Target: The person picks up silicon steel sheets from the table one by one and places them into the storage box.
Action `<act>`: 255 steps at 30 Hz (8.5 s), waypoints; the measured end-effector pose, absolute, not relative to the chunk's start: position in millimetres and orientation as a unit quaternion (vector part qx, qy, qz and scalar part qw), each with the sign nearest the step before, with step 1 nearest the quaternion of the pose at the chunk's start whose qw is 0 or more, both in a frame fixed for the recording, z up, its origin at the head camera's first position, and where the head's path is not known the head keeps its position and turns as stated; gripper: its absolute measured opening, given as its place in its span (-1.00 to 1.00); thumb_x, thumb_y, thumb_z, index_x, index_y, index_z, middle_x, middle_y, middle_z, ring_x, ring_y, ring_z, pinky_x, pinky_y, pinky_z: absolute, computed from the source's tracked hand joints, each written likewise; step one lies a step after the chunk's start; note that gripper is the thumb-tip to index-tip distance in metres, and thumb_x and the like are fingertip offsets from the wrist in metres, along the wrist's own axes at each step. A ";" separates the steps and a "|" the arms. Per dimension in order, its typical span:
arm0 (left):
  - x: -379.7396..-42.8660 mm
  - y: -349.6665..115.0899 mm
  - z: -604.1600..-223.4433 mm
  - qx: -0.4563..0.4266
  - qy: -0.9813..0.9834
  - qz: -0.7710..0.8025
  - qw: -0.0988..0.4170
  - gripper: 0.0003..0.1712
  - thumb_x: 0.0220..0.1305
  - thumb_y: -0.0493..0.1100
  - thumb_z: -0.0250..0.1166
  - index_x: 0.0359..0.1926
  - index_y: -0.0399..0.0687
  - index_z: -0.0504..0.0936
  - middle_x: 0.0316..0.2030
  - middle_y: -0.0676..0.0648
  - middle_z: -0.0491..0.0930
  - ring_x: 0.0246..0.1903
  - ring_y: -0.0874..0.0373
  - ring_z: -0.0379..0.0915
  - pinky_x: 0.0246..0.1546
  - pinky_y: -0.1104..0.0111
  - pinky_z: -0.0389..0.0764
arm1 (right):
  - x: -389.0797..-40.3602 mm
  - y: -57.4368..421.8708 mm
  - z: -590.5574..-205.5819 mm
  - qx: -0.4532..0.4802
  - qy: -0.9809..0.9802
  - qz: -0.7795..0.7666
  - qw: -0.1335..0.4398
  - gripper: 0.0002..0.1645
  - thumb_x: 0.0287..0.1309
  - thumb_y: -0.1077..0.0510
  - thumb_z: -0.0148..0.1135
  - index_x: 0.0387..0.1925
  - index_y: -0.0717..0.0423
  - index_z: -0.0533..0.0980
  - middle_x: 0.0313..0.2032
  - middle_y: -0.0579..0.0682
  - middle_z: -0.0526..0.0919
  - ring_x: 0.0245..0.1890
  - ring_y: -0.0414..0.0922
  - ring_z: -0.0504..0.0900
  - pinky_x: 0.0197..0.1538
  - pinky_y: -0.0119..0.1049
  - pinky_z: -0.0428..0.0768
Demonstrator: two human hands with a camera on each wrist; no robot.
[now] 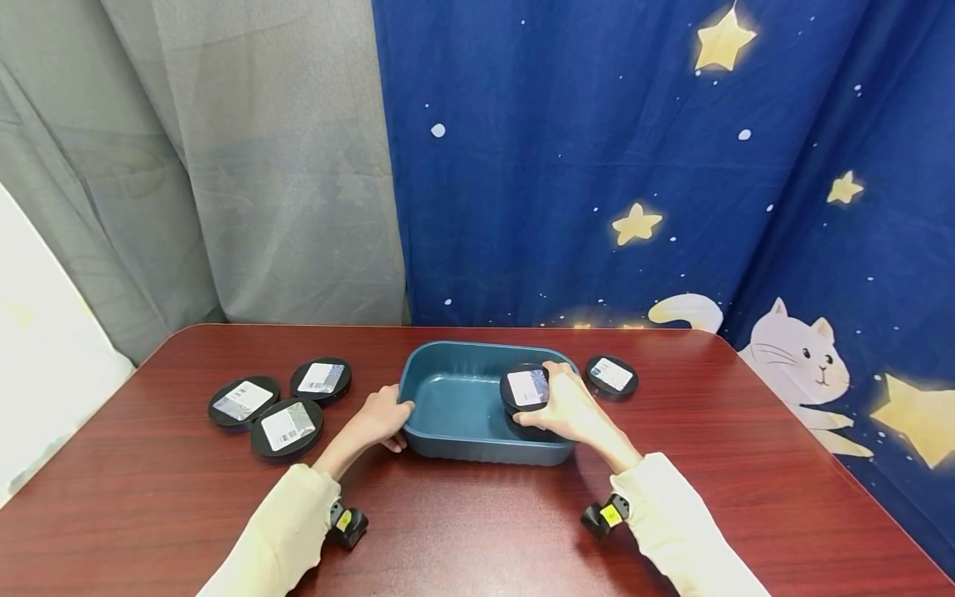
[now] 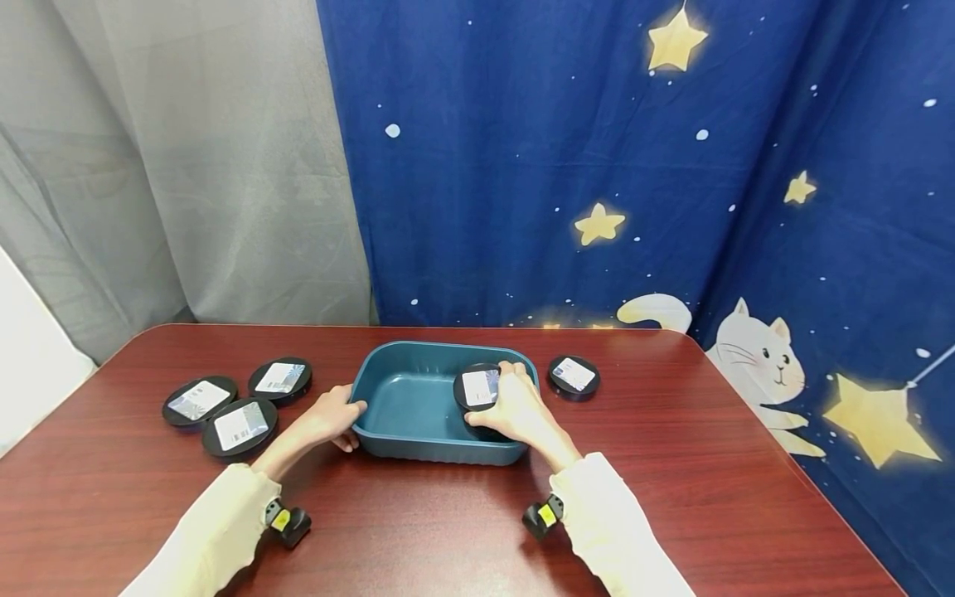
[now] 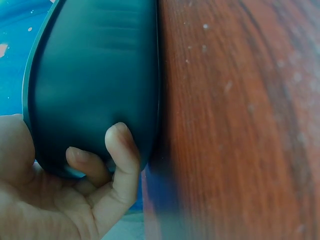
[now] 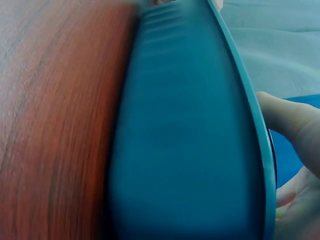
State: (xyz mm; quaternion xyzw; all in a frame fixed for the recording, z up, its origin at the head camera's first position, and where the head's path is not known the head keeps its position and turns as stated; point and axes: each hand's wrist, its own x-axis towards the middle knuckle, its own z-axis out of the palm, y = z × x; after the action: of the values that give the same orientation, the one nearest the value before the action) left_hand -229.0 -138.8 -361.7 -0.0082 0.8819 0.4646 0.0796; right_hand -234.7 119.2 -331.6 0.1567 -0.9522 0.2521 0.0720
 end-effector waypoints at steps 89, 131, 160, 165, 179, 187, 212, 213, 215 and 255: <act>-226.8 -138.2 -361.3 -0.007 0.882 0.466 0.074 -0.63 0.14 -0.31 -0.11 -0.05 -0.45 0.34 -0.67 -0.24 0.45 -0.86 0.17 0.38 -0.80 0.38 0.49 | -229.4 122.4 -311.3 0.117 -0.970 0.206 0.057 -0.17 -0.15 0.09 0.32 0.11 0.46 0.22 -0.02 0.36 0.42 0.03 0.18 0.40 0.09 -0.01 0.35; -227.8 -138.6 -361.9 -0.009 0.881 0.467 0.079 -0.64 0.17 -0.30 -0.10 -0.04 -0.45 0.32 -0.68 -0.24 0.44 -0.86 0.17 0.37 -0.79 0.36 0.50 | -269.0 221.0 -349.1 0.043 -0.945 0.286 0.155 -0.49 -0.02 0.21 0.15 -0.06 0.50 0.34 -0.15 0.43 0.47 -0.13 0.23 0.45 -0.03 0.02 0.37; -227.8 -138.3 -361.7 -0.015 0.881 0.466 0.080 -0.64 0.18 -0.30 -0.09 -0.03 -0.46 0.31 -0.66 -0.26 0.44 -0.86 0.17 0.37 -0.80 0.38 0.49 | -293.3 225.0 -365.5 0.044 -0.970 0.236 0.048 -0.07 -0.02 0.02 0.19 0.16 0.59 0.03 0.15 0.55 0.07 0.16 0.37 0.07 0.21 0.14 0.07; -228.0 -138.4 -362.8 -0.014 0.879 0.470 0.075 -0.66 0.16 -0.31 -0.09 -0.07 -0.45 0.33 -0.69 -0.25 0.44 -0.87 0.17 0.36 -0.80 0.36 0.49 | -296.5 223.6 -368.5 0.054 -0.976 0.206 0.032 -0.09 -0.02 0.01 0.18 0.11 0.63 0.07 0.12 0.57 0.12 0.15 0.38 0.10 0.20 0.12 0.11; -227.5 -137.7 -363.1 -0.014 0.879 0.471 0.070 -0.66 0.14 -0.32 -0.09 -0.07 -0.45 0.36 -0.68 -0.24 0.45 -0.87 0.18 0.37 -0.80 0.35 0.50 | -299.3 223.0 -371.5 0.040 -0.976 0.211 0.019 -0.09 -0.12 0.07 0.27 0.10 0.58 0.10 -0.07 0.49 0.27 -0.08 0.31 0.30 0.02 0.10 0.31; -227.4 -137.9 -363.1 -0.014 0.879 0.471 0.070 -0.66 0.14 -0.32 -0.10 -0.09 -0.45 0.35 -0.69 -0.24 0.45 -0.88 0.18 0.36 -0.80 0.35 0.50 | -297.8 222.0 -371.5 0.012 -0.977 0.214 0.018 -0.06 -0.18 0.05 0.32 0.09 0.58 0.11 -0.16 0.45 0.26 -0.13 0.29 0.31 -0.05 0.08 0.35; -226.6 -137.8 -363.4 -0.011 0.880 0.469 0.071 -0.67 0.14 -0.32 -0.10 -0.10 -0.46 0.35 -0.69 -0.24 0.45 -0.87 0.17 0.37 -0.79 0.34 0.51 | -291.6 226.2 -368.7 -0.006 -0.982 0.186 -0.005 -0.14 -0.28 -0.08 0.36 -0.19 0.57 0.26 -0.33 0.33 0.33 -0.24 0.19 0.31 -0.20 -0.04 0.36; -226.8 -137.8 -363.7 -0.011 0.880 0.469 0.072 -0.67 0.14 -0.32 -0.10 -0.10 -0.46 0.35 -0.69 -0.24 0.45 -0.87 0.17 0.37 -0.79 0.34 0.51 | -290.8 226.4 -369.0 -0.004 -0.982 0.187 -0.003 -0.14 -0.29 -0.08 0.36 -0.19 0.57 0.25 -0.33 0.33 0.33 -0.25 0.19 0.31 -0.20 -0.04 0.35; -226.8 -138.0 -364.1 -0.011 0.881 0.468 0.073 -0.66 0.14 -0.32 -0.10 -0.08 -0.46 0.34 -0.69 -0.24 0.45 -0.87 0.17 0.38 -0.79 0.35 0.51 | -289.2 226.9 -369.4 -0.002 -0.982 0.188 0.002 -0.15 -0.29 -0.08 0.37 -0.20 0.56 0.24 -0.34 0.33 0.33 -0.26 0.19 0.31 -0.20 -0.04 0.35; -228.0 -138.5 -365.1 -0.012 0.880 0.468 0.078 -0.63 0.15 -0.31 -0.09 -0.04 -0.46 0.32 -0.67 -0.25 0.44 -0.86 0.16 0.37 -0.79 0.36 0.50 | -265.9 236.9 -364.6 0.003 -0.970 0.237 0.062 0.00 -0.23 0.00 0.30 0.01 0.67 0.06 -0.13 0.51 0.26 -0.13 0.28 0.30 0.01 0.09 0.30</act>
State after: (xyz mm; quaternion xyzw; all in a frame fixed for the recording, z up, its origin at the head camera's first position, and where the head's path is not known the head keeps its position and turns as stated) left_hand -228.0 -138.5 -365.1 -0.0119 0.8800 0.4684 0.0781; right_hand -265.9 236.9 -364.6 0.0032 -0.9695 0.2370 0.0619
